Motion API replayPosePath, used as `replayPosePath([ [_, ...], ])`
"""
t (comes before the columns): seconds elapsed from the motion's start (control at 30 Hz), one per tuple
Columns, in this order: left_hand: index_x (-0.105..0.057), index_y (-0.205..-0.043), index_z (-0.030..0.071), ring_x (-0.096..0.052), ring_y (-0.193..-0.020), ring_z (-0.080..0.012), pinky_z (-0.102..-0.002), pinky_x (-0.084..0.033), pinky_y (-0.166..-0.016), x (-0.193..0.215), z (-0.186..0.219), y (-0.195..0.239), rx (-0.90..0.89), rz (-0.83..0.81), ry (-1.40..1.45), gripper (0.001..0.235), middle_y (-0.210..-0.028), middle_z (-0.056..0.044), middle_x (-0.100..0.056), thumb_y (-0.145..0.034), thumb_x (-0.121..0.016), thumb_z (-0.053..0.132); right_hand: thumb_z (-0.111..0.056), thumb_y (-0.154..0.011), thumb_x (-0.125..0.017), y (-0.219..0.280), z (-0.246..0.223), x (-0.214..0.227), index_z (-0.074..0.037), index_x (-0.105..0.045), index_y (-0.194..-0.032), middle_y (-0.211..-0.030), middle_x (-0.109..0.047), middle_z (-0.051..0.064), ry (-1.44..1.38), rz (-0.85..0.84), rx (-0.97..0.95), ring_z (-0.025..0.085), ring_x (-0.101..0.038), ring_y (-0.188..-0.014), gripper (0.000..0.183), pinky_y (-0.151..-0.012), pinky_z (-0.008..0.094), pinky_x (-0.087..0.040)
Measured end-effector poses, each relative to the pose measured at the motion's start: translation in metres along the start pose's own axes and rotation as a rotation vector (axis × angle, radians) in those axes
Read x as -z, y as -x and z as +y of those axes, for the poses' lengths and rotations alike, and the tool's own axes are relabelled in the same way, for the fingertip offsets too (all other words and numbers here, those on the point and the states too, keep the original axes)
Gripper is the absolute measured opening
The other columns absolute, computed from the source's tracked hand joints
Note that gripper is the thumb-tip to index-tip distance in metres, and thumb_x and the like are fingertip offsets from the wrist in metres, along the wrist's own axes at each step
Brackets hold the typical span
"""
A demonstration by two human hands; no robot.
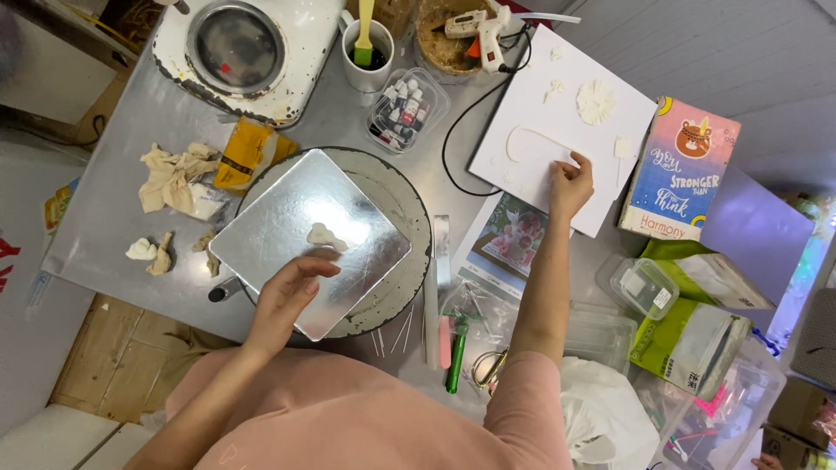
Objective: Modeling and shaping small pieces of white fondant by hand at a decorating station.
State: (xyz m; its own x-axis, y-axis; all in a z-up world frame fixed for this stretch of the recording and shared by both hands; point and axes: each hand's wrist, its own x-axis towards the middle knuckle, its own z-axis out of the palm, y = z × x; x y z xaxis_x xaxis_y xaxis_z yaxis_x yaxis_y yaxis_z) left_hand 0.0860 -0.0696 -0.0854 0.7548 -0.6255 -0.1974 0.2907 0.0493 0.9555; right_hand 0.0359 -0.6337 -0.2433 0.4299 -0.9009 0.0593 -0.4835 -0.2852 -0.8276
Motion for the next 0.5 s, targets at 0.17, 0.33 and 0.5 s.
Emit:
replayPosePath([
  [0.17, -0.065, -0.122, 0.001, -0.06, -0.128, -0.0217, -0.038, -0.043, -0.114, 0.0, 0.006, -0.008, -0.018, -0.001, -0.064, 0.026, -0.125, -0.011, -0.068, -0.103, -0.058, 0.017, 0.003, -0.089, -0.074, -0.009, 0.019, 0.014, -0.003, -0.068, -0.127, -0.098, -0.079, 0.008, 0.001, -0.001, 0.072, 0.01, -0.074, -0.088, 0.039, -0.077, 0.025, -0.058],
  [0.33, -0.067, -0.119, 0.001, -0.059, -0.132, -0.0205, -0.037, -0.043, -0.115, 0.005, 0.019, -0.014, -0.078, 0.018, -0.168, 0.02, -0.124, -0.01, -0.069, -0.104, -0.057, 0.01, 0.006, -0.09, -0.071, -0.014, 0.031, 0.032, -0.002, -0.069, -0.13, -0.102, -0.08, 0.008, -0.044, 0.042, 0.117, 0.011, -0.075, -0.091, 0.041, -0.081, 0.025, -0.058],
  [0.5, -0.066, -0.119, 0.002, -0.062, -0.124, -0.0182, -0.034, -0.045, -0.109, 0.011, 0.022, -0.01, -0.035, 0.04, -0.173, 0.02, -0.124, -0.009, -0.07, -0.104, -0.057, 0.011, 0.006, -0.089, -0.08, -0.012, 0.021, 0.041, 0.002, -0.064, -0.131, -0.092, -0.077, 0.008, -0.268, -0.018, 0.148, 0.01, -0.071, -0.085, 0.046, -0.079, 0.022, -0.056],
])
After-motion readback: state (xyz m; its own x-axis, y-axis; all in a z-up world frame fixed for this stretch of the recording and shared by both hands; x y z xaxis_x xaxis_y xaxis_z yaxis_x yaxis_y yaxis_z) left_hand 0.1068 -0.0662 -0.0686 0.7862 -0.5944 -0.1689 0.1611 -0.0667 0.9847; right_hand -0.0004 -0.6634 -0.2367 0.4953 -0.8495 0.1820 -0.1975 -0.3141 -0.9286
